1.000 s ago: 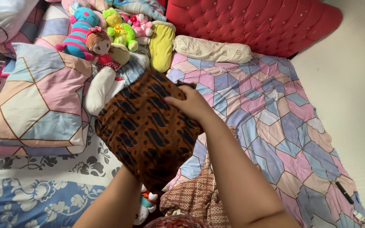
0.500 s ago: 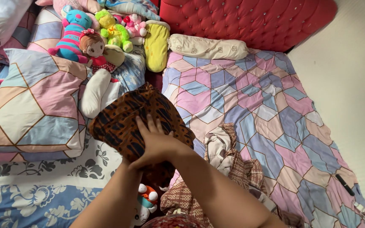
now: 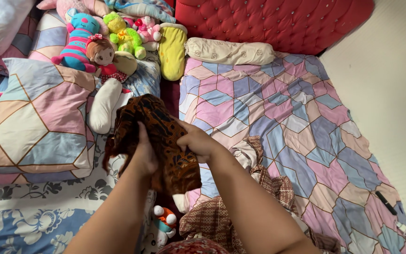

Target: Folding several pieces of fabric and blankets and organizing plush toys on a bed.

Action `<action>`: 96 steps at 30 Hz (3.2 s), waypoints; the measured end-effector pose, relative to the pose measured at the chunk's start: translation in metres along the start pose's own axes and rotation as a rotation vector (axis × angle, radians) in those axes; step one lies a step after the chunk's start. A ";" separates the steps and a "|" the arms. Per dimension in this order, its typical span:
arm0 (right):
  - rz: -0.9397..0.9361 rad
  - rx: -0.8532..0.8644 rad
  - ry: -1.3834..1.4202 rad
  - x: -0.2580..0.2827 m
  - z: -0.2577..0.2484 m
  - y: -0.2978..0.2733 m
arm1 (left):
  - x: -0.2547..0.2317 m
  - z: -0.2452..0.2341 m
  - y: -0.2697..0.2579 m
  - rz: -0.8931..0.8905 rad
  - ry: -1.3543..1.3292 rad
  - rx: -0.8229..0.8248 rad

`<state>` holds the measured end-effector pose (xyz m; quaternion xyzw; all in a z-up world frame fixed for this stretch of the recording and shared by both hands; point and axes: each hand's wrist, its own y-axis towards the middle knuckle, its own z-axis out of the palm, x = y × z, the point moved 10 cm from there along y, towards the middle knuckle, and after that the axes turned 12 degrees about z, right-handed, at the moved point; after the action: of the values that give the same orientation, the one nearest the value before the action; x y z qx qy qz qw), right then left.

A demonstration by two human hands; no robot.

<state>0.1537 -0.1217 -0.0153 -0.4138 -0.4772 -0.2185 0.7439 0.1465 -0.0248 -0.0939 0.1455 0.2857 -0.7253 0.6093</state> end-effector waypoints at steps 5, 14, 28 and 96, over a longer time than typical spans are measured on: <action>0.088 0.111 0.138 -0.001 -0.003 -0.015 | -0.008 -0.071 0.012 -0.077 0.228 -0.301; -0.089 0.189 0.273 -0.026 -0.087 0.009 | -0.009 -0.042 -0.014 -0.028 0.102 -0.069; -0.254 0.032 0.888 -0.064 -0.141 -0.002 | -0.010 -0.035 0.003 0.199 -0.342 0.315; -0.235 -0.469 0.246 0.050 0.135 0.426 | -0.313 -0.362 -0.003 0.550 0.125 -0.492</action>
<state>0.4115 0.2321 -0.1167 -0.4866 -0.3646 -0.4562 0.6497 0.1615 0.4404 -0.2062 0.1100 0.4380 -0.4341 0.7795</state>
